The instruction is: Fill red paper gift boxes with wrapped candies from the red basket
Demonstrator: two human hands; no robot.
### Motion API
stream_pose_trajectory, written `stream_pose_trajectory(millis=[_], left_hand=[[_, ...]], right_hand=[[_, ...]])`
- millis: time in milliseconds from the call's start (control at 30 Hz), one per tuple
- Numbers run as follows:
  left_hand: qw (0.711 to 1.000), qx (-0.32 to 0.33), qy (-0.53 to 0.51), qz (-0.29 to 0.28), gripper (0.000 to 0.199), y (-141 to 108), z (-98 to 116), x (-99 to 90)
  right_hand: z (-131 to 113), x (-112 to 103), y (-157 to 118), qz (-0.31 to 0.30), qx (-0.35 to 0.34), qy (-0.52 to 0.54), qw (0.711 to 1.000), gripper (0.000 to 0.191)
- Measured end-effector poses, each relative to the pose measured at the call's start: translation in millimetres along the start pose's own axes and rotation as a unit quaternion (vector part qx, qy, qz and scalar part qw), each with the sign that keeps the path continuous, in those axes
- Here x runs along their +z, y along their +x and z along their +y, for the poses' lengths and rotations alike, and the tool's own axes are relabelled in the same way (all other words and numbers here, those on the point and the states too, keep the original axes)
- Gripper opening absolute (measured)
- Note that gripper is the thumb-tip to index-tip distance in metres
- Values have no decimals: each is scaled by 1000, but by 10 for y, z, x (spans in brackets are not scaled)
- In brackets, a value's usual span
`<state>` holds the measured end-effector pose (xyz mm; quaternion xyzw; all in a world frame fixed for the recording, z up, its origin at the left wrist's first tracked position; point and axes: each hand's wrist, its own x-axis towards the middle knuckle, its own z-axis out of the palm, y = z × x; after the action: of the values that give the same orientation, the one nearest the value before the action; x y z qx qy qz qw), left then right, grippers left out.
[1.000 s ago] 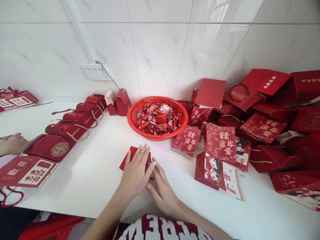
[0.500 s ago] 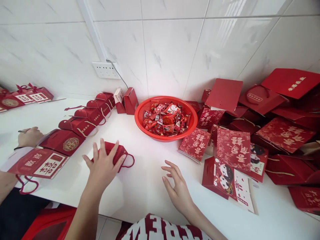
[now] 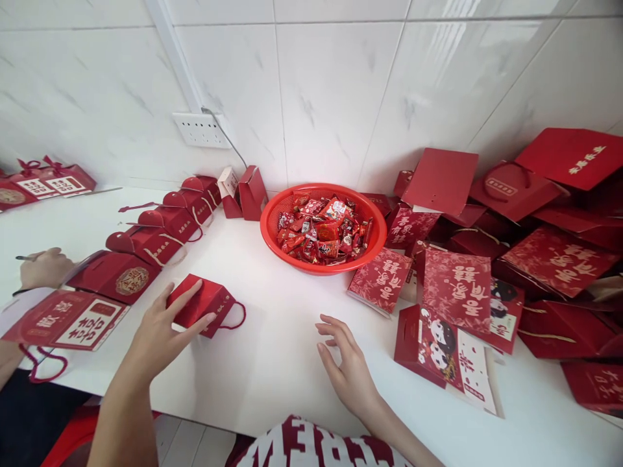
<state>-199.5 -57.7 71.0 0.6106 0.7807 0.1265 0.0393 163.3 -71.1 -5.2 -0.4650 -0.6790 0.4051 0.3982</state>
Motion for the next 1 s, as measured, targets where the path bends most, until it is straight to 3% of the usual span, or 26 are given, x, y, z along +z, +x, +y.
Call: stream_pose_trajectory(millis=[133,267,400,533,633,800,1000], left_hand=[[999,10,-11,30,73,237,-88,79],[997,12,-21,79,65,720,-55,74],[993,12,-40,111,58,1362,23,-249],[975,-22,-68,211,73,2148,30,-649],[959,-34,-105,263,82,2778,-35,-780],[945,-70,-172,271,93,3588,-169,-708],[946,-37,-190,260,85,4068,-210,-550]], right_hand=[[10,6,9,-6,0,-9,1000,28],[50,31,28,-5,0,-11,1000,29],[85,28,59,3,-12,0,1000,31],[117,6,108,30,-27,0,999,31],[135,0,154,46,-34,-4,998,33],[167,3,229,55,-35,-14,998,34],[288,55,293,62,-21,7,998,29]])
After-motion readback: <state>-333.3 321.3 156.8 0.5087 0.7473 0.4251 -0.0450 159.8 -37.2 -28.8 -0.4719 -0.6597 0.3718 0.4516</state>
